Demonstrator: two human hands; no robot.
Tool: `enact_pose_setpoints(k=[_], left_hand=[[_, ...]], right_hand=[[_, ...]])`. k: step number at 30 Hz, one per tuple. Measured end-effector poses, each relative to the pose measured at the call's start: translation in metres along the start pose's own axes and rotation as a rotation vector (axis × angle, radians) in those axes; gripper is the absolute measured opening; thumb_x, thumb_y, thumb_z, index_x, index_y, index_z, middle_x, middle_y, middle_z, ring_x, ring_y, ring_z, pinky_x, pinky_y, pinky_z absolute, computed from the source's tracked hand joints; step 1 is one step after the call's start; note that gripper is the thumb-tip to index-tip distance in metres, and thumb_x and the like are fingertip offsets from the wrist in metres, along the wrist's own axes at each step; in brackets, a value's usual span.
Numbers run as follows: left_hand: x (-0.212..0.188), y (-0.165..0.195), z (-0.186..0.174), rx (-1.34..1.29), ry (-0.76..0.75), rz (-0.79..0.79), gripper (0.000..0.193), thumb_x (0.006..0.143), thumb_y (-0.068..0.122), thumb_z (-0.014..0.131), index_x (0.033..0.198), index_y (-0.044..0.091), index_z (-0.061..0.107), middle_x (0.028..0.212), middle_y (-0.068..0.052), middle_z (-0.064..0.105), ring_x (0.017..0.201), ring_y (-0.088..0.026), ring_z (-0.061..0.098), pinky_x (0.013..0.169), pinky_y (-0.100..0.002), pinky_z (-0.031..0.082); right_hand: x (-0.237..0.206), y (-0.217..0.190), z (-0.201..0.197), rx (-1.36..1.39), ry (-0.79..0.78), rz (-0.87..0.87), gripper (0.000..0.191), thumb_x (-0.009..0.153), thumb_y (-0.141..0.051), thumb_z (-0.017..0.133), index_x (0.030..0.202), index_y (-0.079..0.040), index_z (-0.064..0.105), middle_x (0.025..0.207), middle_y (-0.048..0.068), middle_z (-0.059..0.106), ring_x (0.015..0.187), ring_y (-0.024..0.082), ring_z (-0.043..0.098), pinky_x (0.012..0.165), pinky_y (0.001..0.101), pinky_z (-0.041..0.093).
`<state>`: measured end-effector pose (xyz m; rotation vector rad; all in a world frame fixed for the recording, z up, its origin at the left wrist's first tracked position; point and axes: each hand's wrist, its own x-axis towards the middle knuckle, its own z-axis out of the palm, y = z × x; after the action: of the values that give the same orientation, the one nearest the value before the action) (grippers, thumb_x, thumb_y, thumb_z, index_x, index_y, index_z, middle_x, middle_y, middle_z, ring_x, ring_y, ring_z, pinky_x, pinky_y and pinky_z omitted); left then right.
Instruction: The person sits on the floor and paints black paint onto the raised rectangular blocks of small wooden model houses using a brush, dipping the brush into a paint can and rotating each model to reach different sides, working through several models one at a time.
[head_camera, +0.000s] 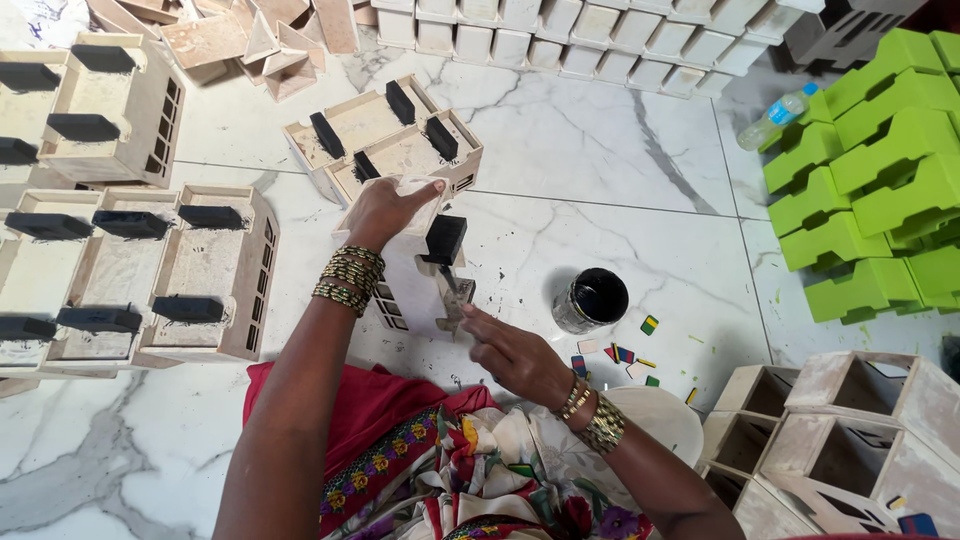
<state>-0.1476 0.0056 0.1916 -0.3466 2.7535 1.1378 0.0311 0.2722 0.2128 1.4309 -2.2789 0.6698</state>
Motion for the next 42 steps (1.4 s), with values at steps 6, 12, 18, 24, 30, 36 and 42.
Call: enact_pose_setpoints(k=[6, 12, 18, 24, 30, 36, 42], left_hand=[[-0.016, -0.01, -0.014, -0.22, 0.032, 0.079, 0.093, 0.074, 0.078, 0.067, 0.116, -0.005, 0.073, 0.106, -0.022, 0.075, 0.1, -0.027, 0.072, 0.089, -0.04, 0.054], [-0.051, -0.087, -0.016, -0.769, 0.041, -0.218, 0.092, 0.084, 0.071, 0.063, 0.143, 0.001, 0.055, 0.145, -0.017, 0.059, 0.128, -0.019, 0.054, 0.103, -0.034, 0.044], [-0.075, -0.165, 0.046, -0.754, 0.093, -0.109, 0.085, 0.1, 0.061, 0.048, 0.159, 0.001, 0.038, 0.155, -0.021, 0.051, 0.135, -0.029, 0.049, 0.114, -0.037, 0.037], [-0.089, -0.205, 0.088, -0.443, 0.137, 0.569, 0.094, 0.095, 0.065, 0.014, 0.167, 0.004, 0.015, 0.155, -0.021, 0.048, 0.138, -0.029, 0.051, 0.117, -0.036, 0.041], [-0.095, -0.206, 0.109, -1.38, -0.179, -0.253, 0.087, 0.095, 0.073, 0.029, 0.157, 0.012, 0.036, 0.153, -0.015, 0.051, 0.135, -0.027, 0.055, 0.106, -0.042, 0.051], [-0.084, -0.213, 0.126, -1.301, -0.207, -0.275, 0.092, 0.093, 0.078, 0.031, 0.154, 0.008, 0.042, 0.149, -0.019, 0.054, 0.132, -0.03, 0.057, 0.104, -0.045, 0.052], [-0.078, -0.224, 0.141, -1.376, -0.212, -0.325, 0.089, 0.093, 0.076, 0.037, 0.151, 0.008, 0.044, 0.145, -0.018, 0.056, 0.13, -0.029, 0.059, 0.105, -0.045, 0.053]], right_hand=[[-0.009, 0.004, -0.014, 0.082, 0.077, 0.099, 0.033, 0.078, 0.02, 0.058, 0.097, -0.007, 0.053, 0.133, 0.017, 0.066, 0.133, 0.035, 0.061, 0.086, 0.0362, 0.065], [-0.038, -0.011, -0.059, 0.511, 0.563, 0.397, 0.021, 0.099, 0.017, 0.052, 0.101, -0.004, 0.051, 0.125, 0.019, 0.066, 0.125, 0.038, 0.067, 0.106, 0.0399, 0.059], [-0.047, -0.019, -0.065, 0.885, 0.848, 0.645, 0.017, 0.104, 0.005, 0.06, 0.113, -0.003, 0.049, 0.124, 0.024, 0.065, 0.111, 0.029, 0.071, 0.098, 0.0422, 0.065], [-0.045, -0.015, -0.018, 0.978, 0.872, 0.792, 0.018, 0.102, 0.001, 0.063, 0.113, -0.004, 0.05, 0.119, 0.025, 0.067, 0.103, 0.029, 0.073, 0.089, 0.0426, 0.066], [-0.052, 0.0, 0.05, 1.124, 0.792, 0.993, 0.013, 0.1, 0.0, 0.062, 0.106, -0.003, 0.051, 0.122, 0.023, 0.068, 0.112, 0.026, 0.071, 0.092, 0.0399, 0.066], [-0.046, 0.016, 0.104, 1.121, 0.706, 1.043, 0.009, 0.101, -0.003, 0.062, 0.108, -0.001, 0.057, 0.125, 0.024, 0.068, 0.108, 0.023, 0.07, 0.094, 0.035, 0.065], [-0.024, 0.031, 0.141, 1.124, 0.697, 1.072, 0.009, 0.102, -0.007, 0.064, 0.106, -0.001, 0.059, 0.123, 0.023, 0.07, 0.102, 0.023, 0.074, 0.09, 0.033, 0.065]])
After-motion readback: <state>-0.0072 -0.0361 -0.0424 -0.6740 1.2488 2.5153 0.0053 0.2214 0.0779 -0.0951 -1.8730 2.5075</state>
